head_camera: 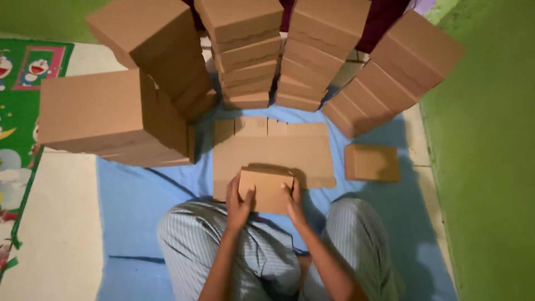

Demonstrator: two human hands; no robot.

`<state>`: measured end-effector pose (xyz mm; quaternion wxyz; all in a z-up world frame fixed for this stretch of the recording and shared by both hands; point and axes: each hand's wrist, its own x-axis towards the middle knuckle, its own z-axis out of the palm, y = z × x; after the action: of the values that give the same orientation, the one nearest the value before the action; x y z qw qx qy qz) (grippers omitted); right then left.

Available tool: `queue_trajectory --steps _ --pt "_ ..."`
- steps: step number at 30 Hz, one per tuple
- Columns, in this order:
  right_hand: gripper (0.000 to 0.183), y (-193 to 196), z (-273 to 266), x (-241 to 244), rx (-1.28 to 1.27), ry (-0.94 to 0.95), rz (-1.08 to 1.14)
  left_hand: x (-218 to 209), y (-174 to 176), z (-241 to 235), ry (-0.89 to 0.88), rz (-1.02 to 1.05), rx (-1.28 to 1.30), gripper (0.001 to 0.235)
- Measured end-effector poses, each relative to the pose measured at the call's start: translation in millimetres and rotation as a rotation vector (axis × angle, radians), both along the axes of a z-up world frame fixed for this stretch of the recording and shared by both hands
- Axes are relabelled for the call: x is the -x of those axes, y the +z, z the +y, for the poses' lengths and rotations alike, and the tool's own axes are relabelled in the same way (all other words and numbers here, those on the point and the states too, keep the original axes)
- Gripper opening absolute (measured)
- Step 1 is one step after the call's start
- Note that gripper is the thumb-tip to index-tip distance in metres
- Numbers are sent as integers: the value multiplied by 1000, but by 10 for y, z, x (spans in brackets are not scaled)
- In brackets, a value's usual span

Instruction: Folding a cardboard cutout into a small box

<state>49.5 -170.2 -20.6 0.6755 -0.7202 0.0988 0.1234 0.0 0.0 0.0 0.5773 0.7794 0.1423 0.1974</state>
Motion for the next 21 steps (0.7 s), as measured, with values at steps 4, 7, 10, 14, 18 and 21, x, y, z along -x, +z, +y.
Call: queue_trajectory --steps 4,7,10,14,18,21 --pt "90 375 85 55 -163 -84 78 69 -104 -25 -55 27 120 62" --pt "71 0 12 -109 -140 -56 -106 -16 -5 -30 -54 49 128 60" --pt "63 -4 -1 -8 -42 -17 -219 82 -5 -50 -54 77 159 61" --pt "64 -69 -44 -139 -188 -72 -195 -48 48 0 -161 139 398 69" --pt "71 223 -82 -35 -318 -68 -54 -50 98 29 -231 234 582 77" --pt "78 164 -122 -87 -381 -33 17 -67 96 36 -201 225 614 75"
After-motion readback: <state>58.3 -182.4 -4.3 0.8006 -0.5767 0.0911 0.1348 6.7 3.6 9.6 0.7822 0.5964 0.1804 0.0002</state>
